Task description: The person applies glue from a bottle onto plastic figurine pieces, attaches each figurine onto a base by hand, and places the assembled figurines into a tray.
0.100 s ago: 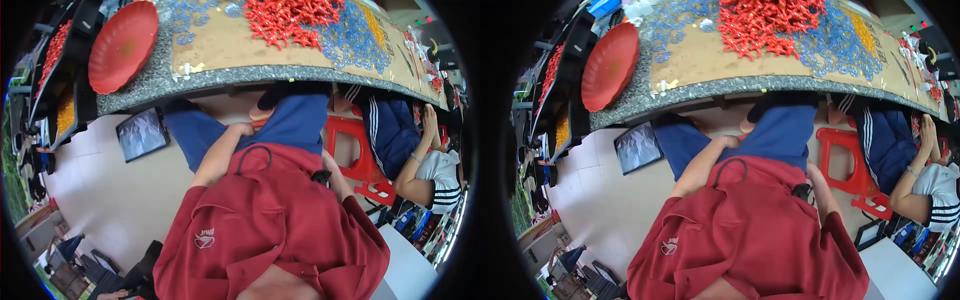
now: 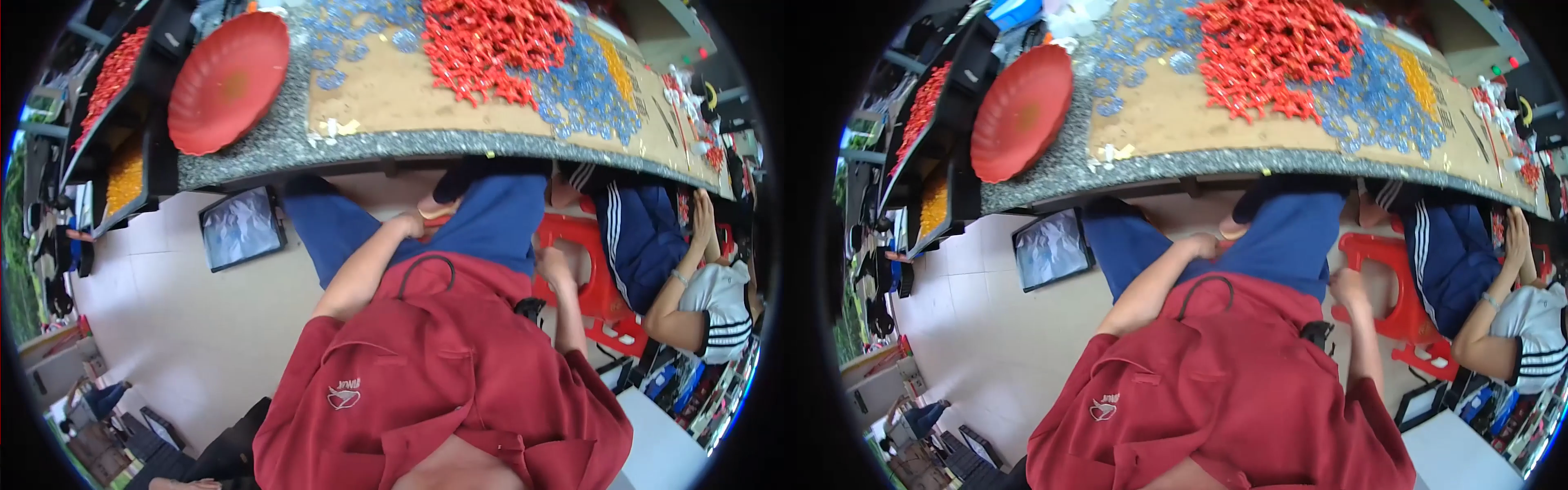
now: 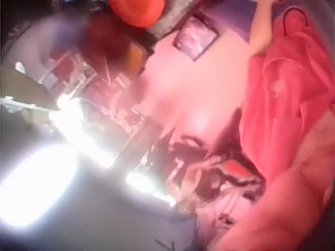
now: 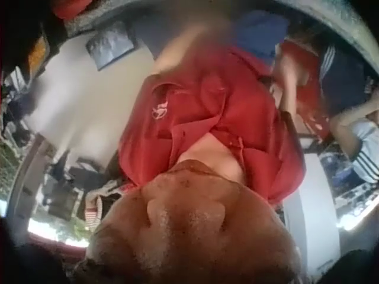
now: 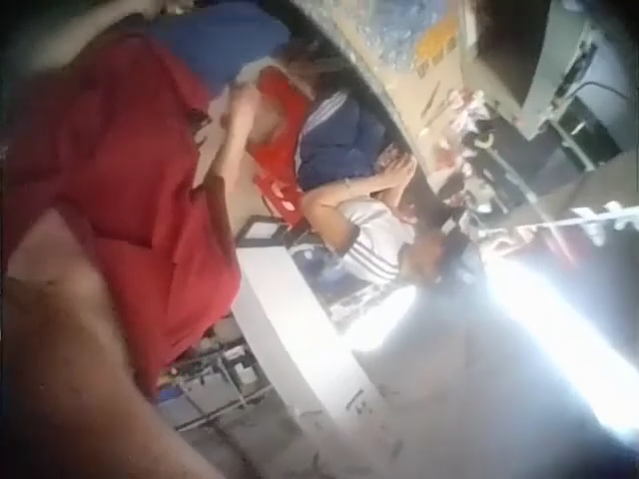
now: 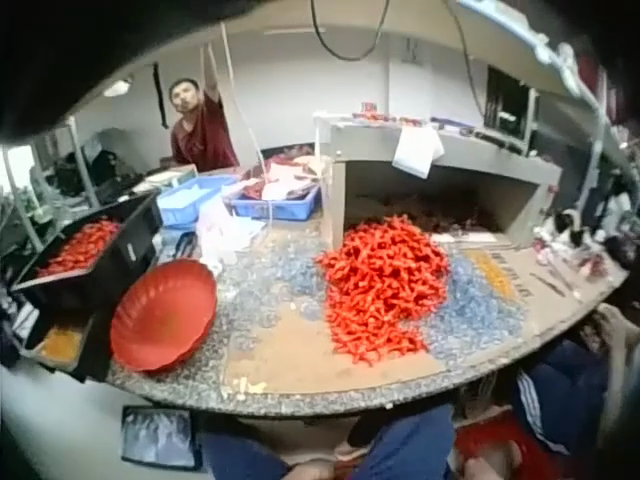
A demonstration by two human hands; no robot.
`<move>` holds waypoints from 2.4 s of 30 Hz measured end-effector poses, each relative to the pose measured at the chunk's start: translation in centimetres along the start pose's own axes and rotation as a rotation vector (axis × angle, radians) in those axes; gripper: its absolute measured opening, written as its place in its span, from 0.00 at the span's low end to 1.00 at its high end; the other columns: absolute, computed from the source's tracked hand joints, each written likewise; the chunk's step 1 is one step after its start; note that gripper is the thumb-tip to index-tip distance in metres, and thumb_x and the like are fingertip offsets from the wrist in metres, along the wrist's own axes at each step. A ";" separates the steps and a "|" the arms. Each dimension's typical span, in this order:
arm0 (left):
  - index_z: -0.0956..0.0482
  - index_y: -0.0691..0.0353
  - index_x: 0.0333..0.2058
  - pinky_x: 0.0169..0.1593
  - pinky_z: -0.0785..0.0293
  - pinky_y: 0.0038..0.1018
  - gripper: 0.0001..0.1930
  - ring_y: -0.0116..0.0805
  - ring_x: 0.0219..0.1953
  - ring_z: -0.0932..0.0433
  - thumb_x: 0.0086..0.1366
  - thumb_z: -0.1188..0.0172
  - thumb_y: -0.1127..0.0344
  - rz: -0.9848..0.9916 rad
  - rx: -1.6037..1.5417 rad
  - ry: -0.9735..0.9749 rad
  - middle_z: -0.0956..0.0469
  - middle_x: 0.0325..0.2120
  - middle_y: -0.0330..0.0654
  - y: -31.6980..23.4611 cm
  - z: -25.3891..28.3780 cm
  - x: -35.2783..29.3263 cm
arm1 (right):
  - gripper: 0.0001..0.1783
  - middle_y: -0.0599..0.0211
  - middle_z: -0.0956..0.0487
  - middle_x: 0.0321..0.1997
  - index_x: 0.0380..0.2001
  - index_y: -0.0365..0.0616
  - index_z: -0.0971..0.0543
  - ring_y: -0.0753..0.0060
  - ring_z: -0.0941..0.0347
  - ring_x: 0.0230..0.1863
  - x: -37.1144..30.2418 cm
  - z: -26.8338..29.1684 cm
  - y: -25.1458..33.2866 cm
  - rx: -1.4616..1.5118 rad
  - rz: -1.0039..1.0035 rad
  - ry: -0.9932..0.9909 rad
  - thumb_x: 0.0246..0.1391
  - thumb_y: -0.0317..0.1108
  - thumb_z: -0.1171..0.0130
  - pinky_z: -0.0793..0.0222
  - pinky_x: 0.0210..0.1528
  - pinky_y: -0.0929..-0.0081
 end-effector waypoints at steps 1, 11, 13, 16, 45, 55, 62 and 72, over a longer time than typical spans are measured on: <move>0.21 0.62 0.38 0.45 0.30 0.34 0.24 0.50 0.38 0.24 0.55 0.49 0.47 0.151 0.106 -0.145 0.22 0.32 0.54 3.2 1.1 0.4 | 0.13 0.53 0.22 0.25 0.31 0.38 0.22 0.62 0.22 0.28 -2.1 7.2 4.4 -0.060 0.012 -0.187 0.50 0.38 0.45 0.28 0.27 0.67; 0.26 0.65 0.43 0.45 0.31 0.25 0.14 0.35 0.41 0.25 0.60 0.46 0.66 -0.396 -0.515 -0.569 0.23 0.38 0.46 -4.0 14.3 -22.4 | 0.09 0.59 0.23 0.27 0.31 0.36 0.24 0.71 0.26 0.29 -1.4 31.7 36.9 0.404 0.846 -0.487 0.47 0.30 0.42 0.32 0.31 0.76; 0.26 0.66 0.42 0.45 0.31 0.25 0.13 0.35 0.41 0.25 0.59 0.45 0.68 -0.389 -0.492 -0.684 0.24 0.38 0.46 -3.9 16.0 -23.9 | 0.10 0.57 0.23 0.25 0.30 0.36 0.23 0.66 0.25 0.27 1.7 32.8 41.5 0.434 0.946 -0.421 0.48 0.32 0.43 0.31 0.31 0.73; 0.25 0.66 0.41 0.44 0.31 0.26 0.12 0.36 0.41 0.24 0.58 0.43 0.71 -0.359 -0.487 -0.941 0.23 0.38 0.46 -2.9 18.7 -26.3 | 0.11 0.56 0.23 0.22 0.28 0.35 0.23 0.62 0.25 0.27 5.8 35.4 46.9 0.344 0.952 -0.499 0.48 0.35 0.42 0.32 0.31 0.70; 0.23 0.65 0.35 0.31 0.30 0.27 0.08 0.36 0.27 0.25 0.55 0.42 0.73 -0.430 -0.388 -1.018 0.25 0.28 0.44 -11.0 28.2 -17.7 | 0.17 0.63 0.23 0.32 0.43 0.37 0.29 0.78 0.26 0.34 -1.2 28.5 27.8 0.944 0.597 -0.658 0.49 0.30 0.42 0.31 0.35 0.80; 0.26 0.63 0.40 0.35 0.28 0.31 0.18 0.42 0.31 0.26 0.49 0.36 0.69 -0.158 0.164 -1.143 0.31 0.38 0.44 -12.9 28.7 -14.7 | 0.17 0.65 0.22 0.27 0.42 0.39 0.28 0.81 0.27 0.25 1.9 24.8 25.5 1.157 0.560 -0.512 0.48 0.30 0.41 0.33 0.25 0.82; 0.26 0.65 0.41 0.31 0.28 0.26 0.17 0.35 0.26 0.25 0.51 0.36 0.70 -0.096 0.006 -1.084 0.28 0.31 0.44 -11.0 28.8 -15.0 | 0.16 0.60 0.23 0.25 0.41 0.38 0.28 0.76 0.26 0.23 3.7 26.2 29.6 1.098 0.601 -0.414 0.50 0.32 0.42 0.34 0.23 0.78; 0.27 0.59 0.39 0.39 0.34 0.20 0.08 0.24 0.39 0.28 0.64 0.49 0.63 -0.496 -1.754 -0.647 0.25 0.35 0.39 -8.6 22.9 -13.4 | 0.17 0.62 0.23 0.34 0.44 0.38 0.34 0.75 0.26 0.35 1.6 25.8 31.1 1.240 0.647 -0.510 0.51 0.30 0.44 0.31 0.35 0.77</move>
Point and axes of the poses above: each hand's wrist, its own x-axis towards the middle knuckle, its own z-axis out of the back of the hand, y = z × x, the point moved 9 cm from there along x, towards the middle knuckle
